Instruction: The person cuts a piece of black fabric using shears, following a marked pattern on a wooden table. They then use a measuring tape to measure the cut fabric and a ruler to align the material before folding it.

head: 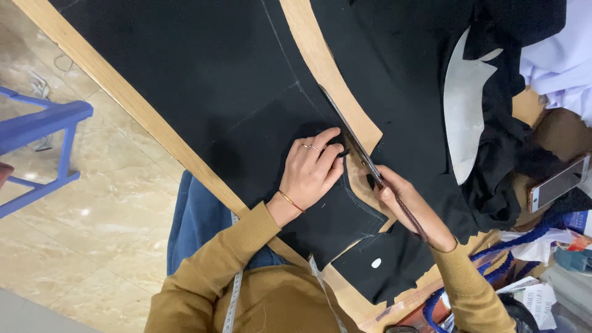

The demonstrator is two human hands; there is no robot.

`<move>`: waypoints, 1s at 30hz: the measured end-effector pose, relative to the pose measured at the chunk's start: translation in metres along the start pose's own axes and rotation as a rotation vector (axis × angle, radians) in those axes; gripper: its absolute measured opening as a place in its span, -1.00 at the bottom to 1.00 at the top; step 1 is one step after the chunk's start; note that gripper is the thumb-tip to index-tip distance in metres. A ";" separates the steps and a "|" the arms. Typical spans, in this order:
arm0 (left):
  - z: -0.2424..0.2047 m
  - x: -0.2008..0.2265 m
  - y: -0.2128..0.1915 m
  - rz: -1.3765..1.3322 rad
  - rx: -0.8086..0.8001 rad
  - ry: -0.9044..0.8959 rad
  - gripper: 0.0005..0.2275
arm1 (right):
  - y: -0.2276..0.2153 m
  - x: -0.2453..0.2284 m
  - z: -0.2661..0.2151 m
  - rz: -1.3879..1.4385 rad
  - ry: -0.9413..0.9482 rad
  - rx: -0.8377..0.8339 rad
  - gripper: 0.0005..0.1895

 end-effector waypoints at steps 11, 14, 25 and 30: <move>-0.002 -0.002 0.001 -0.045 0.027 -0.011 -0.92 | 0.008 -0.052 0.028 -0.011 -0.079 -0.015 -0.28; -0.003 -0.002 0.002 -0.048 0.041 -0.007 -0.92 | 0.013 -0.035 0.028 0.038 -0.085 -0.006 -0.30; -0.003 -0.004 0.002 -0.084 0.069 -0.015 -0.93 | 0.030 -0.031 0.028 0.167 -0.075 -0.019 -0.33; -0.004 -0.004 0.002 -0.093 0.076 -0.018 -0.93 | 0.030 -0.025 0.036 0.152 -0.114 -0.007 -0.36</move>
Point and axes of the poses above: each hand's wrist, its own z-axis towards the middle knuckle, its own y-axis out of the palm, x = y × z, the point moved 1 cm from there along z, towards the middle knuckle, and after that the axes turned 7 degrees about -x, right-handed, at the moved point
